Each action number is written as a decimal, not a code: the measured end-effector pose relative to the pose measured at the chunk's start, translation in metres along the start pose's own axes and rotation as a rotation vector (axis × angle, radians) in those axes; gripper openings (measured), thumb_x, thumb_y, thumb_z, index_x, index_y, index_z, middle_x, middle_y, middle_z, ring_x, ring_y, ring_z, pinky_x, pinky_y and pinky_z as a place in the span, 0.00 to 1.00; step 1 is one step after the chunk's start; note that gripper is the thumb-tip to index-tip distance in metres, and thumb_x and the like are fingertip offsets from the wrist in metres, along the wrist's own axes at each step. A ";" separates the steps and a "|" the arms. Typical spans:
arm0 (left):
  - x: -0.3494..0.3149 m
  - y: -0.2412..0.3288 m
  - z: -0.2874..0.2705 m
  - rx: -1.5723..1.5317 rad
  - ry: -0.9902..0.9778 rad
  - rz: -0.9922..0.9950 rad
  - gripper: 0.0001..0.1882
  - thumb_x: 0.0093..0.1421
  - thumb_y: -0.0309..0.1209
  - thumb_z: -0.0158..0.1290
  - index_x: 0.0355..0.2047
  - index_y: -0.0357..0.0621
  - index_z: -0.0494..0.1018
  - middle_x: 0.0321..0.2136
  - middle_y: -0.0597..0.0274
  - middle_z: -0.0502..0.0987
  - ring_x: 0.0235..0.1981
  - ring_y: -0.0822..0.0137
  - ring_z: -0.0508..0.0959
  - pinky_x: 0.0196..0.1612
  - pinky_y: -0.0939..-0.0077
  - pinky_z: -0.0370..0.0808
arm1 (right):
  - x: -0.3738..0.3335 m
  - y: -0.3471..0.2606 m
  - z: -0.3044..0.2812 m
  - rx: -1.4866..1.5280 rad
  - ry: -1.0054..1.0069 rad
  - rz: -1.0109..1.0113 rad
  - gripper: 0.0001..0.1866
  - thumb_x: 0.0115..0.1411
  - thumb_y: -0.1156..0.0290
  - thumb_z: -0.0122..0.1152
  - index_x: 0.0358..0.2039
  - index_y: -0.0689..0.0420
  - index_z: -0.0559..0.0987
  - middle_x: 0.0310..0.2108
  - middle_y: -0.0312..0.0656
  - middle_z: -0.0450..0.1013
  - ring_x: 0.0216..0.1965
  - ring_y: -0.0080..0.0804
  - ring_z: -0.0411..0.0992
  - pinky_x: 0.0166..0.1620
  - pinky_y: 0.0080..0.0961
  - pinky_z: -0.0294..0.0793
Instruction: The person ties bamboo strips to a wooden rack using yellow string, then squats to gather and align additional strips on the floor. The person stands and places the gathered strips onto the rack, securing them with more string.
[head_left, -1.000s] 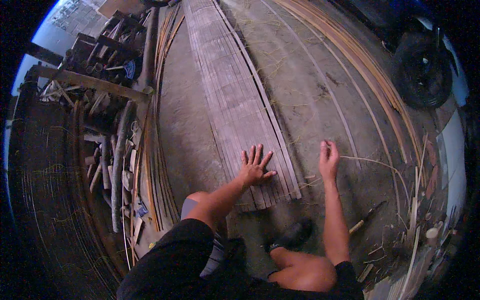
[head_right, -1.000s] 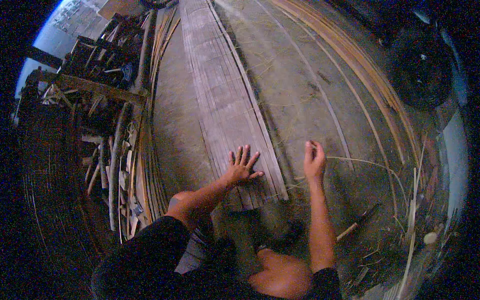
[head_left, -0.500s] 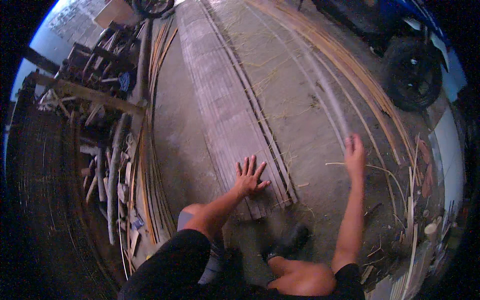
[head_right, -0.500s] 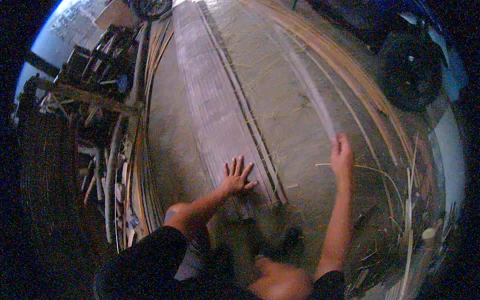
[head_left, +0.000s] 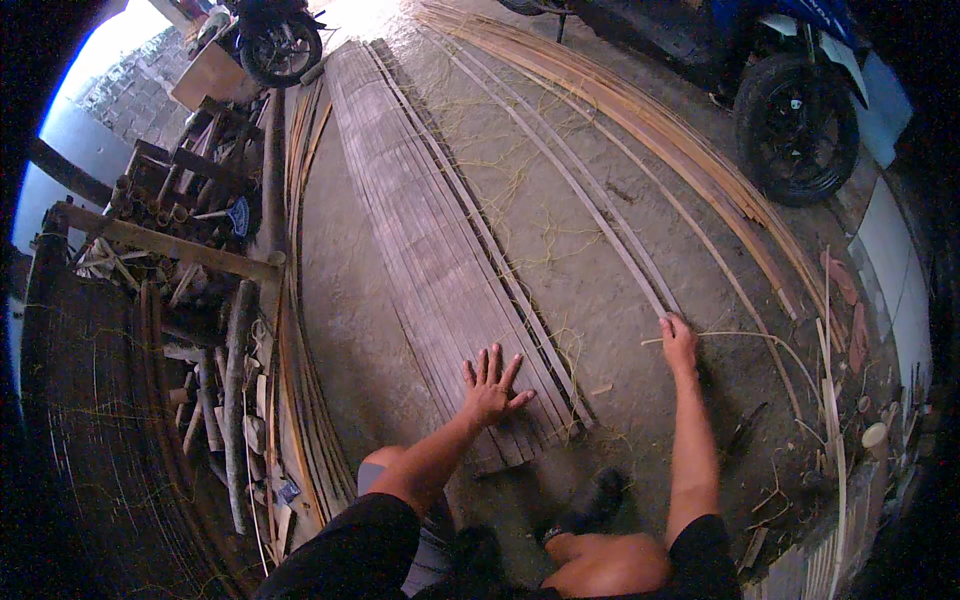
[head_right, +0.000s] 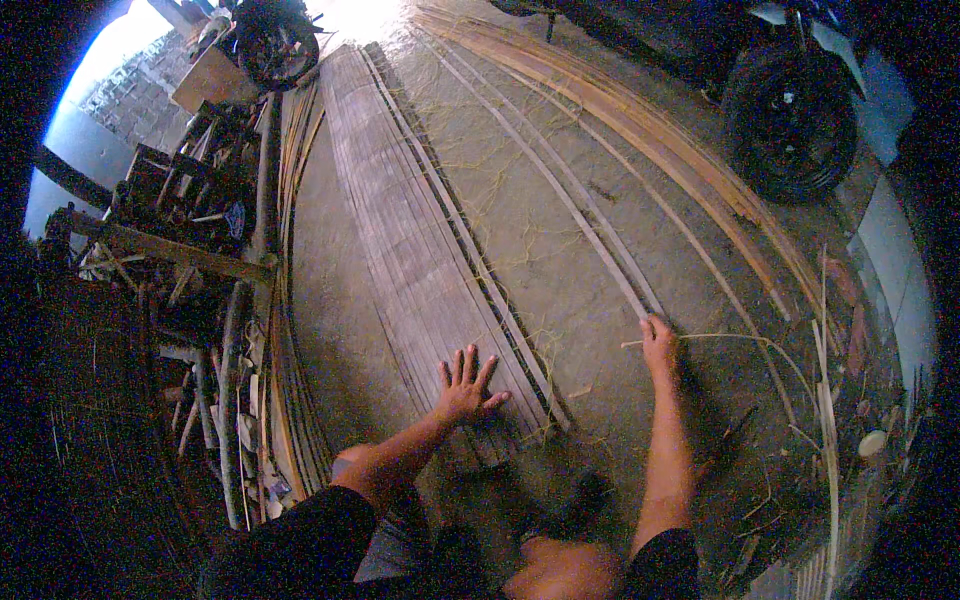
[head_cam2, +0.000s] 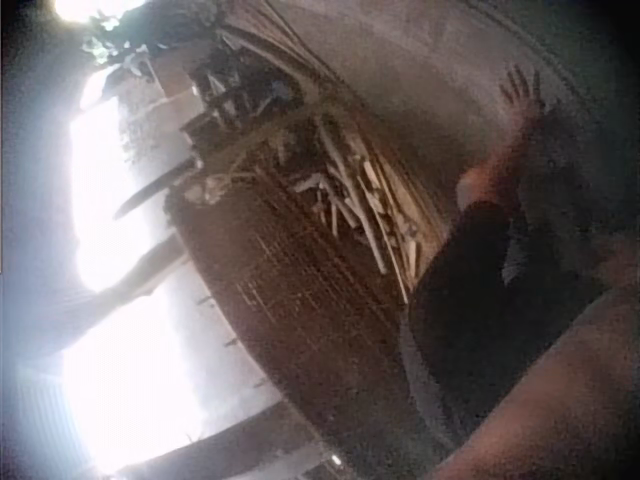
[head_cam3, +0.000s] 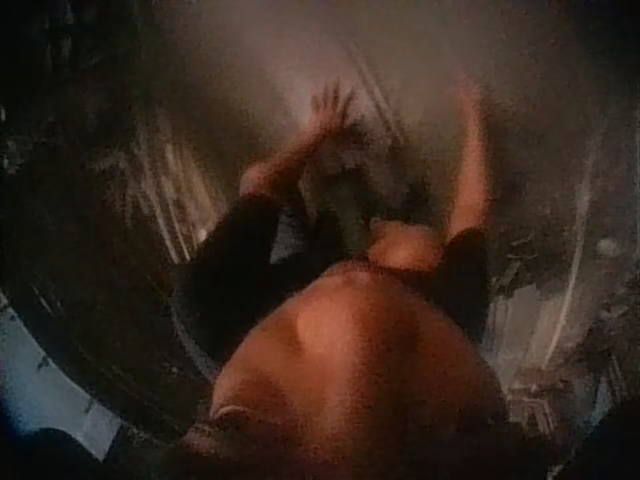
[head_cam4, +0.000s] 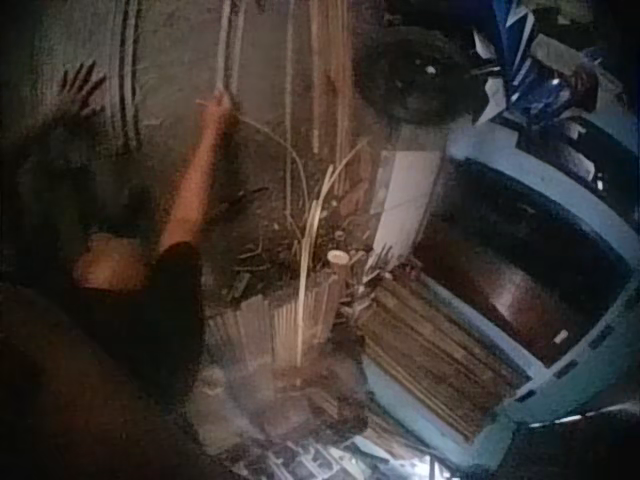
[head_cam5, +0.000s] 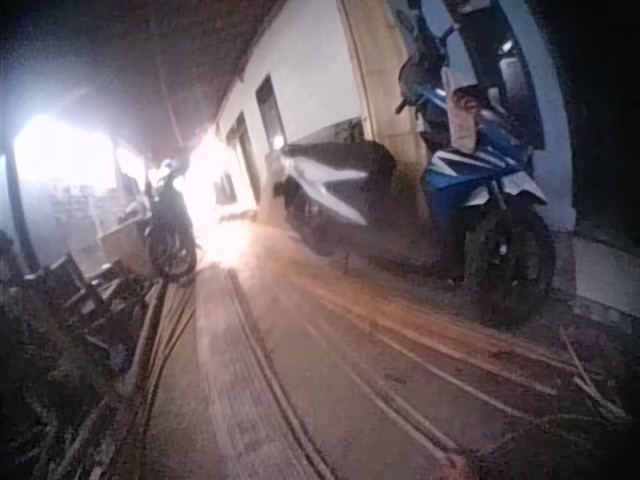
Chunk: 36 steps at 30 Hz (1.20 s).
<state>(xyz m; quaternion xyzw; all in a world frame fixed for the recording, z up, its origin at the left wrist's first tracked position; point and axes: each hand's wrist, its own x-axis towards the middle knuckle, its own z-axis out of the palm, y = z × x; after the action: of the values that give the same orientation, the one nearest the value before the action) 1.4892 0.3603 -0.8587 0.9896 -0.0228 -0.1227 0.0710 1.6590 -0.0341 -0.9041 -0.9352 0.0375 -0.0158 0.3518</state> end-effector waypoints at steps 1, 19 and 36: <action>-0.001 -0.001 0.000 0.005 0.009 -0.001 0.45 0.58 0.70 0.37 0.70 0.64 0.47 0.70 0.45 0.37 0.70 0.40 0.37 0.64 0.31 0.33 | 0.002 0.000 0.001 0.001 -0.001 0.009 0.22 0.64 0.55 0.53 0.49 0.61 0.77 0.40 0.55 0.77 0.43 0.55 0.74 0.46 0.41 0.72; -0.002 0.003 -0.003 -0.001 0.044 0.003 0.44 0.58 0.69 0.38 0.70 0.64 0.48 0.70 0.46 0.38 0.70 0.39 0.39 0.64 0.30 0.33 | -0.148 -0.111 0.101 -0.056 -0.382 -0.229 0.21 0.58 0.58 0.60 0.44 0.62 0.73 0.40 0.57 0.68 0.45 0.60 0.66 0.48 0.48 0.67; -0.009 0.001 -0.003 0.022 -0.027 -0.040 0.45 0.57 0.70 0.36 0.70 0.66 0.44 0.70 0.46 0.36 0.70 0.41 0.37 0.64 0.31 0.31 | -0.043 -0.233 -0.111 0.442 0.096 -0.129 0.13 0.62 0.70 0.59 0.45 0.62 0.77 0.25 0.33 0.71 0.26 0.19 0.66 0.30 0.21 0.67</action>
<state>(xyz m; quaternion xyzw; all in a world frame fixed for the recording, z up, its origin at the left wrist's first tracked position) 1.4811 0.3608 -0.8530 0.9889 -0.0053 -0.1372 0.0575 1.6231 0.0708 -0.6671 -0.8342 -0.0101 -0.0906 0.5439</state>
